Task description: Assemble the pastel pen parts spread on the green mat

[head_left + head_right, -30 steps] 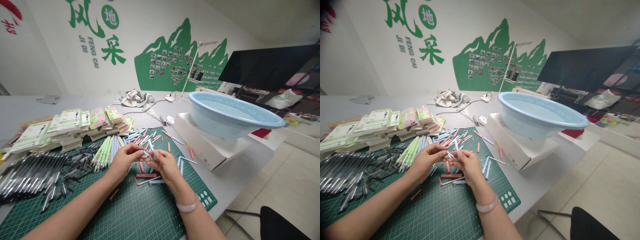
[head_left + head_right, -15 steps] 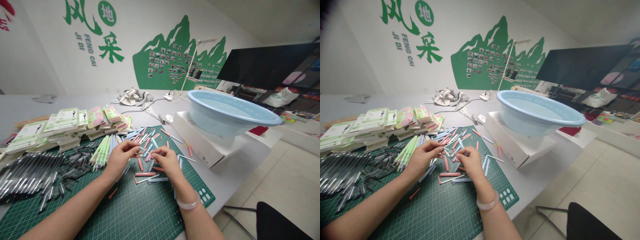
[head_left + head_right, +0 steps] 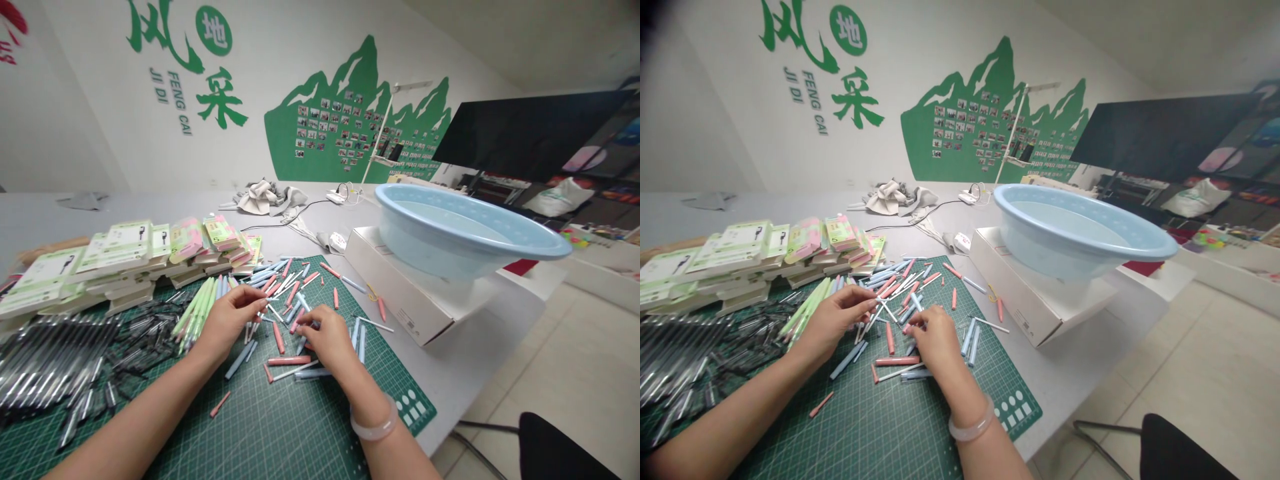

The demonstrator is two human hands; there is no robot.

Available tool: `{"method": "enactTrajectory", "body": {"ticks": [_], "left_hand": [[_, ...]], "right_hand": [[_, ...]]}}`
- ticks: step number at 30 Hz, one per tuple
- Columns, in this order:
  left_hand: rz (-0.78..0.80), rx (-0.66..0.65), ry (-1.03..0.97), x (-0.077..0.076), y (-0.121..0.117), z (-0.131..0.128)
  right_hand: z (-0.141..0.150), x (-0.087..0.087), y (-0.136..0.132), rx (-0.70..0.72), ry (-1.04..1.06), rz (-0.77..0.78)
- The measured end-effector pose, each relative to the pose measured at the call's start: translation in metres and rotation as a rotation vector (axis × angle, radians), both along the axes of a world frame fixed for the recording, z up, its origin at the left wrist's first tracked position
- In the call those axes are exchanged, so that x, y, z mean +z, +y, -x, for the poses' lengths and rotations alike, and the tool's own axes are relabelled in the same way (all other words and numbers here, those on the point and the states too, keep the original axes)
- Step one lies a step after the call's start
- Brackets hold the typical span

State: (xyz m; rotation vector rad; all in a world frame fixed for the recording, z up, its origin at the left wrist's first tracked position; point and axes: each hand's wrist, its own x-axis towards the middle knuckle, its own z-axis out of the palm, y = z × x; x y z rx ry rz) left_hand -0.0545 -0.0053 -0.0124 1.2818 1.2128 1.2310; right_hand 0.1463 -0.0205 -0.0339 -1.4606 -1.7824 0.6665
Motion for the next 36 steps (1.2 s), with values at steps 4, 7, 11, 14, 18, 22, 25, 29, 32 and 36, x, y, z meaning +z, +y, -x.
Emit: {"method": "enactTrajectory", "body": {"ticks": [4, 7, 11, 14, 18, 22, 25, 29, 32, 36], "left_hand": [[0.066, -0.069, -0.002, 0.001, 0.0, -0.008], [0.062, -0.062, 0.03, 0.002, 0.002, -0.01], [0.017, -0.032, 0.07, 0.002, 0.006, -0.005], [-0.011, -0.035, 0.083, 0.001, 0.008, -0.003], [-0.013, -0.062, 0.087, 0.0, 0.008, -0.001], [-0.021, -0.049, 0.098, -0.002, 0.009, 0.005], [-0.026, -0.014, 0.107, -0.001, 0.01, 0.009], [-0.037, 0.0, 0.109, -0.002, 0.011, 0.009], [-0.058, -0.012, 0.097, -0.004, 0.012, 0.008], [-0.068, -0.007, 0.086, -0.004, 0.012, 0.009]], "right_hand": [[-0.007, 0.002, 0.004, -0.132, 0.109, -0.064], [-0.015, 0.001, 0.008, -0.213, 0.144, -0.089], [-0.021, 0.004, 0.022, -0.183, 0.056, -0.131], [-0.019, 0.011, 0.046, -0.072, -0.141, -0.157], [-0.011, 0.014, 0.082, 0.105, -0.367, -0.171], [-0.002, 0.005, 0.099, 0.158, -0.504, -0.153], [-0.001, -0.001, 0.101, 0.164, -0.576, -0.131], [-0.001, -0.001, 0.1, 0.177, -0.627, -0.115], [0.0, 0.002, 0.101, 0.195, -0.669, -0.105], [0.004, 0.004, 0.1, 0.204, -0.719, -0.103]]}}
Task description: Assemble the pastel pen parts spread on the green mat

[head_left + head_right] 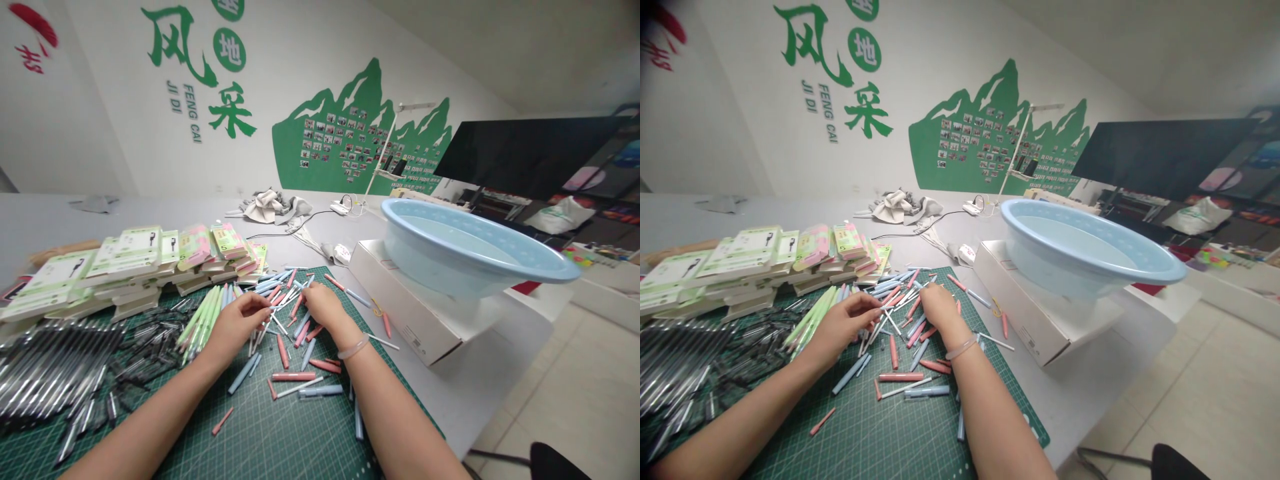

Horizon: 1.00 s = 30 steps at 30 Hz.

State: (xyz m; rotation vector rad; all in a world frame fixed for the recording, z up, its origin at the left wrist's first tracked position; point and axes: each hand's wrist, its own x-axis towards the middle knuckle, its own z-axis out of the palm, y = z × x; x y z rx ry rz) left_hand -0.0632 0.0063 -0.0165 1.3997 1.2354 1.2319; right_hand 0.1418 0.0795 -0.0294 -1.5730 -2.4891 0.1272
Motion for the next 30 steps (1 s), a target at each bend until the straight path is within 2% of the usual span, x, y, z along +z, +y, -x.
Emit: {"method": "enactTrajectory", "body": {"ticks": [7, 14, 17, 19, 20, 22, 25, 30], "left_hand": [[-0.003, 0.006, -0.021, 0.0, -0.002, 0.0], [-0.014, 0.014, -0.041, 0.003, -0.005, 0.0], [-0.008, 0.007, -0.086, 0.008, -0.008, -0.004], [-0.006, 0.001, -0.122, 0.012, -0.011, -0.009], [-0.007, -0.001, -0.139, 0.015, -0.013, -0.011], [-0.016, -0.008, -0.16, 0.02, -0.018, -0.015], [-0.051, -0.02, -0.164, 0.025, -0.025, -0.02], [-0.077, -0.022, -0.174, 0.028, -0.029, -0.023]], "right_hand": [[0.002, 0.0, -0.002, 0.007, 0.028, 0.037], [0.006, 0.006, -0.006, -0.069, 0.342, 0.016], [0.01, 0.011, -0.022, -0.09, 0.615, 0.083], [0.014, 0.016, -0.037, -0.056, 1.301, 0.406], [0.016, 0.018, -0.046, -0.034, 1.538, 0.552], [0.02, 0.024, -0.061, -0.003, 1.815, 0.739], [0.025, 0.031, -0.076, -0.001, 1.974, 0.857], [0.027, 0.036, -0.084, 0.004, 2.037, 0.902]]}}
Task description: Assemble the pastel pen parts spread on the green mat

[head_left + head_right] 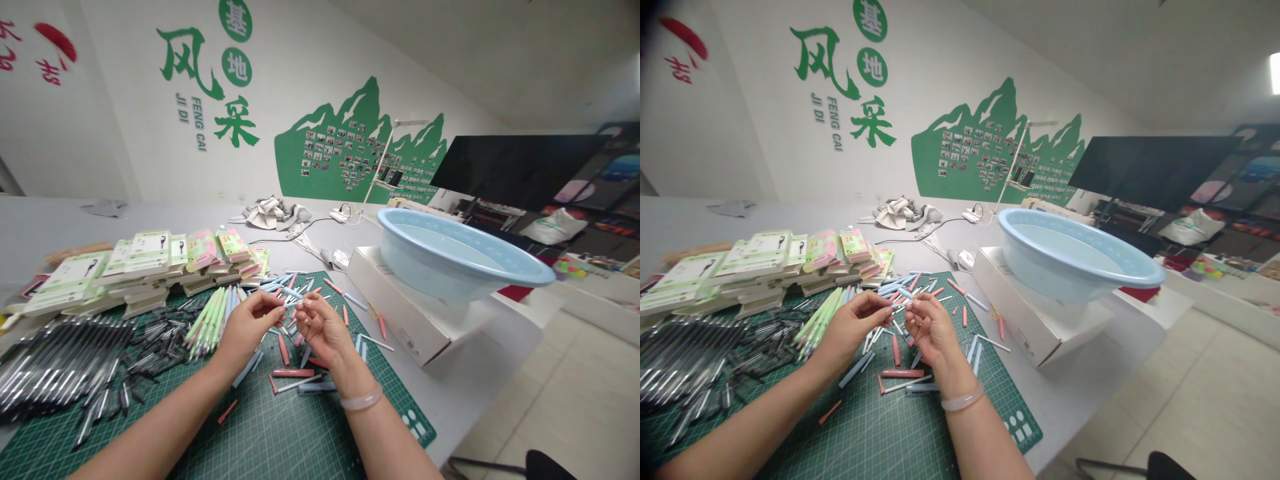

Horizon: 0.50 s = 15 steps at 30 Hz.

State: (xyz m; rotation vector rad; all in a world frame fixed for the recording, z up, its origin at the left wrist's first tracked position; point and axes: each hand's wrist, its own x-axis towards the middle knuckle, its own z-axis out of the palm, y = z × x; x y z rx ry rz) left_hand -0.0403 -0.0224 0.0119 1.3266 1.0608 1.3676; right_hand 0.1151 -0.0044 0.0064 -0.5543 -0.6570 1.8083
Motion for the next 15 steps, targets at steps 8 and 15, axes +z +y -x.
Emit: {"method": "enactTrajectory", "body": {"ticks": [8, 15], "left_hand": [[-0.027, 0.013, 0.095, -0.0021, -0.0002, 0.0005], [-0.113, 0.0, 0.182, -0.0025, -0.0024, 0.0015]], "right_hand": [[0.0045, -0.0035, -0.0053, -0.077, -0.13, -0.053], [0.0091, -0.0076, -0.0102, -0.173, -0.253, -0.166]]}}
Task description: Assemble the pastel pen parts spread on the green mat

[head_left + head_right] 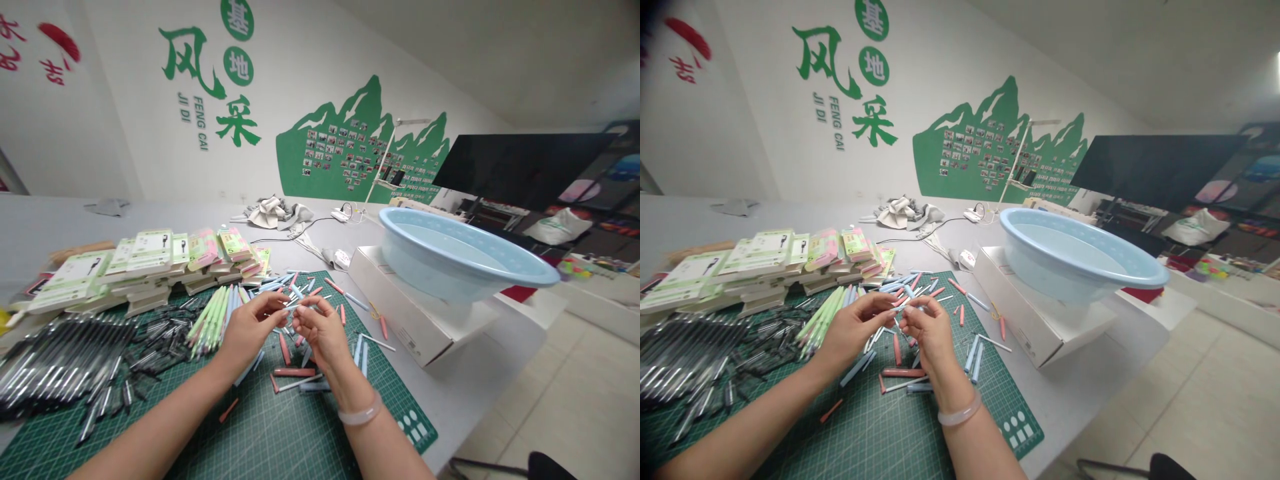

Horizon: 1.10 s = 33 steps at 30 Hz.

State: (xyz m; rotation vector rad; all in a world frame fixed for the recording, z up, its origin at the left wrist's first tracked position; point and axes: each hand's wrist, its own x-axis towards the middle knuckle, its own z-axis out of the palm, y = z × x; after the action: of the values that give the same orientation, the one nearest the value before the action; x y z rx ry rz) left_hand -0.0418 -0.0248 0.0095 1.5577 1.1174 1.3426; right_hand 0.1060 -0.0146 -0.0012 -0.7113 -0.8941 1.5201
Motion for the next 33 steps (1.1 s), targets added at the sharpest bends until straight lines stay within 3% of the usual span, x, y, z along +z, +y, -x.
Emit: {"method": "enactTrajectory", "body": {"ticks": [7, 13, 19, 25, 33], "left_hand": [[-0.036, 0.016, 0.14, 0.0, 0.002, 0.004], [0.066, -0.048, -0.028, -0.002, 0.01, 0.009], [0.019, 0.03, -0.085, 0.016, 0.019, 0.034], [-0.044, 0.058, 0.101, 0.034, 0.015, 0.048], [-0.209, 0.068, 0.436, 0.04, 0.009, 0.047]], "right_hand": [[-0.002, -0.005, -0.002, 0.028, -0.018, 0.039], [-0.003, -0.005, -0.005, 0.093, -0.009, 0.014], [-0.009, -0.005, -0.005, 0.179, -0.099, -0.129], [-0.005, -0.006, -0.006, 0.225, -0.132, -0.188], [-0.005, -0.005, -0.006, 0.209, -0.184, -0.21]]}}
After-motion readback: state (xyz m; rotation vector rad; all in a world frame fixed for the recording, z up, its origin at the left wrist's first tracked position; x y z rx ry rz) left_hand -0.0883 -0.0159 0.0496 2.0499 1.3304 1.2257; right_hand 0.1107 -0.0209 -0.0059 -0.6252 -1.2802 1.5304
